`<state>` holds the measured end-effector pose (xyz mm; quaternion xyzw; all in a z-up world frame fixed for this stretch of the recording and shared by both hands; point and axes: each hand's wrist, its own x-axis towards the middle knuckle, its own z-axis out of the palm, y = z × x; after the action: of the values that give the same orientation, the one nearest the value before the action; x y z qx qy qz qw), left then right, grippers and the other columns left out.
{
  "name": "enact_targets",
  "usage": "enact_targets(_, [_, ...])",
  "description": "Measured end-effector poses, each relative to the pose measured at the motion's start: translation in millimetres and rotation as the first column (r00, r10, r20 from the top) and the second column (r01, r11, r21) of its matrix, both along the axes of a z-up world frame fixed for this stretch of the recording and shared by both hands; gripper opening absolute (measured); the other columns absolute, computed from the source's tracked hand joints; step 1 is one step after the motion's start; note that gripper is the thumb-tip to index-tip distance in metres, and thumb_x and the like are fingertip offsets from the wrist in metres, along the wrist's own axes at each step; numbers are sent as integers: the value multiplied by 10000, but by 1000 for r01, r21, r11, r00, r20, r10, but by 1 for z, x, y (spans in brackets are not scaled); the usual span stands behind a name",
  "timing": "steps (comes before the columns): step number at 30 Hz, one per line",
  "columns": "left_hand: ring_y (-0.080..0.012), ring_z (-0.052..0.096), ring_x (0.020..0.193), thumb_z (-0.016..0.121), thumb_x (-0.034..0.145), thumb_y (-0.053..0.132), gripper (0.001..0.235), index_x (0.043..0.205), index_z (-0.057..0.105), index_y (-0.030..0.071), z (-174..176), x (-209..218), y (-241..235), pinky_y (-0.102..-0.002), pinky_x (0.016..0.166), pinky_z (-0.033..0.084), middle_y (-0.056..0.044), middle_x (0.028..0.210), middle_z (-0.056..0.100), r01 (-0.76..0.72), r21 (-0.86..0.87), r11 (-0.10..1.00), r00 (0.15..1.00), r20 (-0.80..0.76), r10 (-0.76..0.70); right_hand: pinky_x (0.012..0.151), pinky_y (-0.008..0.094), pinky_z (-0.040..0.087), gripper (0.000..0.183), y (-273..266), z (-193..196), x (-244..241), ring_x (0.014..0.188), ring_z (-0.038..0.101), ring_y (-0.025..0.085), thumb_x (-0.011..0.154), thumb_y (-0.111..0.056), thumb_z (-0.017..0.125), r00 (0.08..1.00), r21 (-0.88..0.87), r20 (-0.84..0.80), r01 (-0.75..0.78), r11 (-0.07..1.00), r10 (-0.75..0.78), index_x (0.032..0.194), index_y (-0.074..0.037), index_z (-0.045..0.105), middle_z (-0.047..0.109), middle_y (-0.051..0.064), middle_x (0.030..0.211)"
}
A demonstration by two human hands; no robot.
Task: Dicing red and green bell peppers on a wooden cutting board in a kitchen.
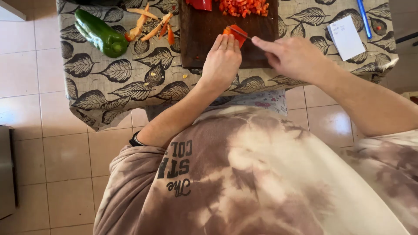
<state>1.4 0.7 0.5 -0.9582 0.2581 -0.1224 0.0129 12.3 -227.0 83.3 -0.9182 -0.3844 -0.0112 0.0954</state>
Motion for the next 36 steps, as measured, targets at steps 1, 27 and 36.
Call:
enact_targets(1, [-351, 604, 1309, 597, 916, 125, 462, 1303, 624, -125, 0, 1, 1, -430, 1190, 359, -284, 1344, 649, 16, -15, 1000, 1000, 20, -16, 645, 473, 566, 546, 2, -2, 2, 685, 671, 349, 956, -152, 653, 1000, -34, -15, 2, 999, -3, 1497, -180, 588, 687, 154, 809])
enact_targets(27, [-291, 751, 1058, 626, 864, 98, 295, 1087, 724, -69, -11, -10, 1, -361, 1062, 522, -247, 1143, 747, 22, -169, 985, 974, 228, 18, 597, 457, 550, 661, 18, 12, -12, 640, 667, 324, 951, -192, 630, 992, -234, -114, 29, 972, -57, 1590, -219, 461, 669, 128, 770])
enact_targets(36, [-277, 748, 1075, 642, 855, 95, 245, 1040, 718, -45, -7, -11, 5, -365, 1052, 530, -224, 1145, 750, 30, -209, 977, 978, 207, 15, 577, 460, 557, 715, 16, 15, -18, 654, 673, 331, 896, -203, 621, 997, -216, -68, 7, 976, -22, 1587, -228, 437, 674, 127, 822])
